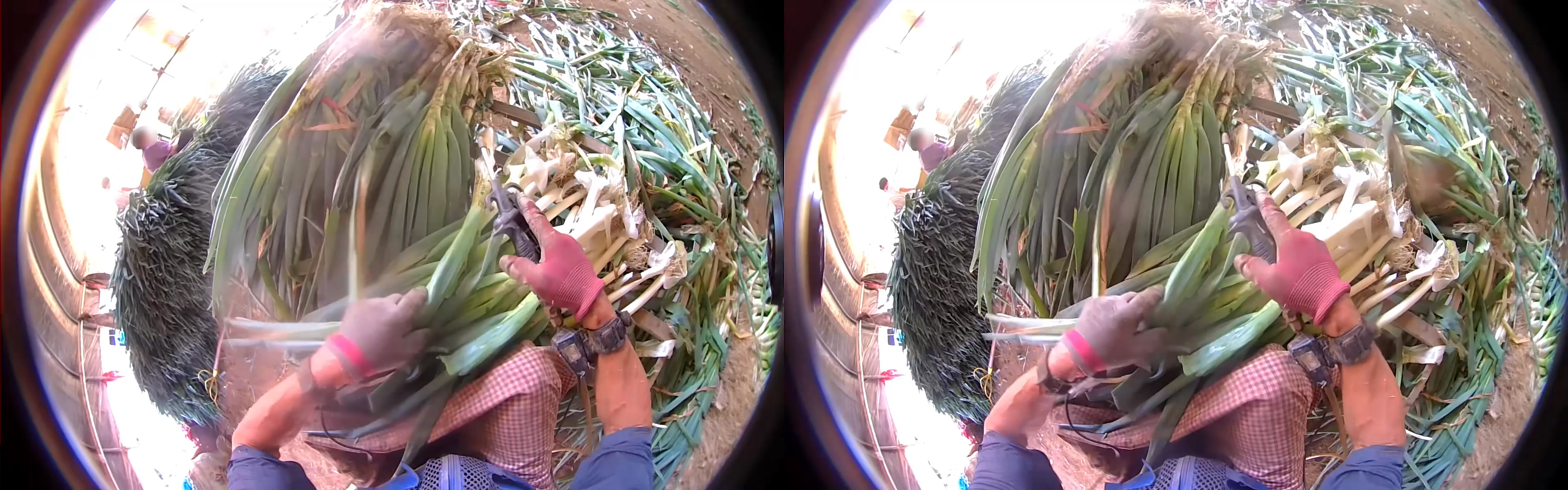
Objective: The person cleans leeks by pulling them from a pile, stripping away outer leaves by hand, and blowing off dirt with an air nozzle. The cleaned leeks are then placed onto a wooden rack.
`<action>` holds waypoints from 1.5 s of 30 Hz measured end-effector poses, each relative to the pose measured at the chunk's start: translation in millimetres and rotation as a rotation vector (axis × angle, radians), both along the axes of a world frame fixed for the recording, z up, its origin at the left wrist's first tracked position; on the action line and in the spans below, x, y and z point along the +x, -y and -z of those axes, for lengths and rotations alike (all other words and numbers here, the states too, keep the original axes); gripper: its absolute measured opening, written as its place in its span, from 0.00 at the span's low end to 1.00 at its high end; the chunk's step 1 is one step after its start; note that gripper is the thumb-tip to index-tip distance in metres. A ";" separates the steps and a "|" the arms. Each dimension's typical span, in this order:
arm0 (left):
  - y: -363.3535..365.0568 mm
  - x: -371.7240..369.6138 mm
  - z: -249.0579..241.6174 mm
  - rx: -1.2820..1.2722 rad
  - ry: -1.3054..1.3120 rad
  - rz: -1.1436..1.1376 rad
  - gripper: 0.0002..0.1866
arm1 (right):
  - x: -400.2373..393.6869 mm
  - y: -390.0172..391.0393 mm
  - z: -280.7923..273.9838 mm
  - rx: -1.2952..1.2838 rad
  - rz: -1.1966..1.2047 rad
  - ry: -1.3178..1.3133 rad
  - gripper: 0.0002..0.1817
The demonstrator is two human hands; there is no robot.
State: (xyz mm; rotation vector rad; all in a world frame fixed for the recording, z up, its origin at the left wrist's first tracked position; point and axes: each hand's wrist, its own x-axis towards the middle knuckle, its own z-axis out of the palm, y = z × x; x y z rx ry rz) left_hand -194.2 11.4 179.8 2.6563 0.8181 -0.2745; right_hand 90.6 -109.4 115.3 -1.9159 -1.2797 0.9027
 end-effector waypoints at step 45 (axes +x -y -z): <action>-137.3 180.7 92.0 -0.084 -0.083 -0.396 0.30 | 14.7 -7.8 28.3 0.168 0.010 0.143 0.53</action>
